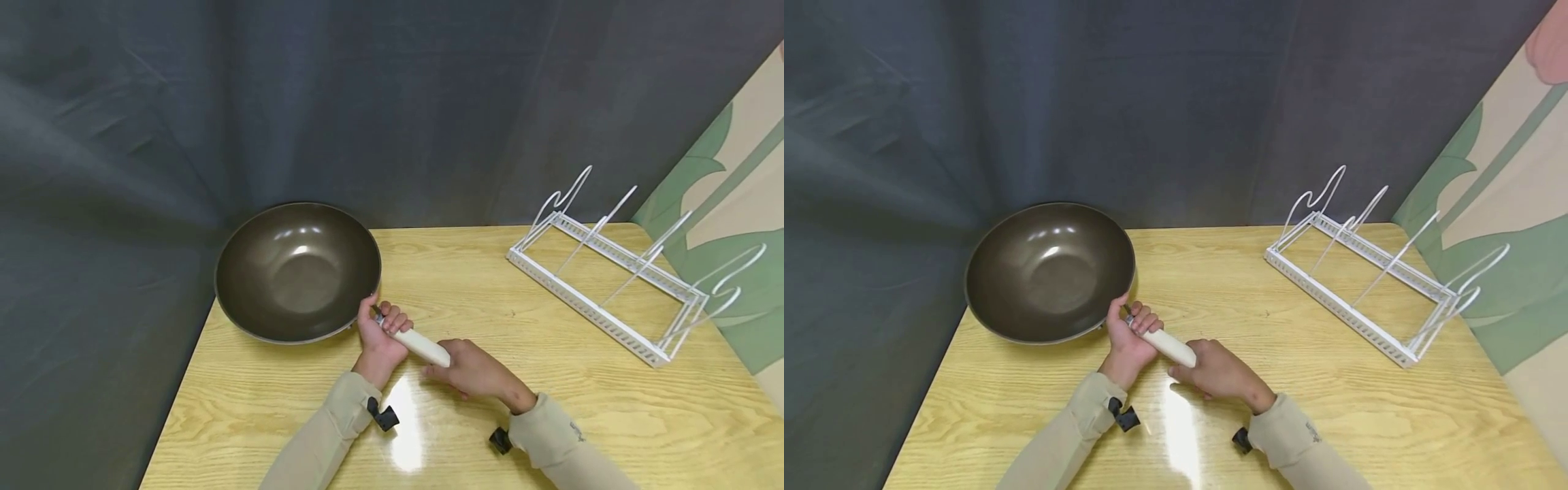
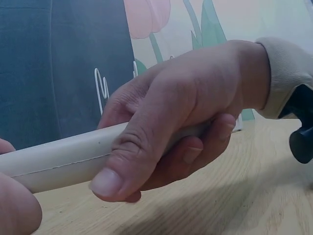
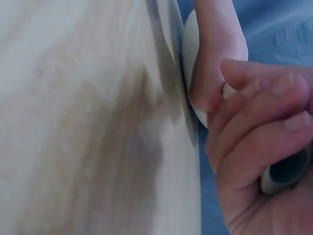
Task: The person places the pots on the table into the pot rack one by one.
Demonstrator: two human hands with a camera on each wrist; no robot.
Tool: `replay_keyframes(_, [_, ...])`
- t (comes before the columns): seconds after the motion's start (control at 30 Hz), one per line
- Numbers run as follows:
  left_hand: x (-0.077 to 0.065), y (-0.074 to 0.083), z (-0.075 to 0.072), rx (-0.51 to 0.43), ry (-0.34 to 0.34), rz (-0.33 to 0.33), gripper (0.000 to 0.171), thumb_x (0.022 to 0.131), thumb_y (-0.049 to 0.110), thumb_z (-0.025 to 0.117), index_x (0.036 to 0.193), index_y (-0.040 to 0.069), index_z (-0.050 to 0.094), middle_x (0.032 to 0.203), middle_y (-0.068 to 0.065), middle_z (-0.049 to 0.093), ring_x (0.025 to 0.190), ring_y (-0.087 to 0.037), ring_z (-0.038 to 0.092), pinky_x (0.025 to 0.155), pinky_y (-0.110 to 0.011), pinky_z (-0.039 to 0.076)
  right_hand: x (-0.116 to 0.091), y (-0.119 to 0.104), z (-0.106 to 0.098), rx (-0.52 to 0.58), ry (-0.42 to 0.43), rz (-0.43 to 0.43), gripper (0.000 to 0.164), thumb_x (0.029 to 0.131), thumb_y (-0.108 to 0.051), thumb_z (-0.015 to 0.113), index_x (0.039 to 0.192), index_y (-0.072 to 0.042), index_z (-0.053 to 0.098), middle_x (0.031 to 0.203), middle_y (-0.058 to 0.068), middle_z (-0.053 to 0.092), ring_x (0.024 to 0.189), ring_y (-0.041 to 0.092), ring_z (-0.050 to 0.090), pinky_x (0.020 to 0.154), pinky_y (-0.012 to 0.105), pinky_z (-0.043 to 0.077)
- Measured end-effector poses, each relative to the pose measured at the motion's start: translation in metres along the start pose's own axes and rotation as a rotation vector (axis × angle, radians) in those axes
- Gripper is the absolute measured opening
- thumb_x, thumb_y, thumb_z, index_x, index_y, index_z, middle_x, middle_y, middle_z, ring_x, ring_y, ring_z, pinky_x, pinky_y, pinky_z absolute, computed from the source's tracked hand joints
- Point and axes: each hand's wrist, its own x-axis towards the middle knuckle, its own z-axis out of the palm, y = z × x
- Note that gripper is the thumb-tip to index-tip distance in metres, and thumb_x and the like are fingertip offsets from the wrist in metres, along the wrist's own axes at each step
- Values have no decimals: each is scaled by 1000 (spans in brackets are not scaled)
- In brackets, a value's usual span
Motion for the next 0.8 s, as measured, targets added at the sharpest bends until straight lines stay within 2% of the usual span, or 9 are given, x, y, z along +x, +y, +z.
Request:
replay_keyframes(0.17, [-2, 2, -3, 32, -11, -2, 52, 104, 34, 36, 54, 21, 34, 43, 8, 35, 37, -6, 33, 42, -21, 32, 2, 4, 12, -70, 99, -39, 23, 95, -28, 75, 97, -6, 69, 66, -4, 51, 55, 9, 45, 48, 25, 39])
replay_keyframes(0.5, [-4, 4, -11, 98, 3, -24, 51, 104, 34, 33, 54, 22, 32, 42, 10, 33, 36, -4, 30, 39, -20, 30, -1, 10, 37, -45, 225, -6, 25, 93, -34, 78, 92, -10, 70, 69, -4, 55, 59, 10, 49, 53, 27, 42])
replay_keyframes(0.8, [-10, 9, -8, 118, -54, -53, 46, 99, 30, 39, 54, 22, 35, 42, 9, 35, 36, -4, 32, 39, -19, 30, -7, 5, 53, 14, 310, 29, 27, 90, -36, 80, 92, -11, 71, 67, -4, 53, 58, 11, 48, 52, 27, 41])
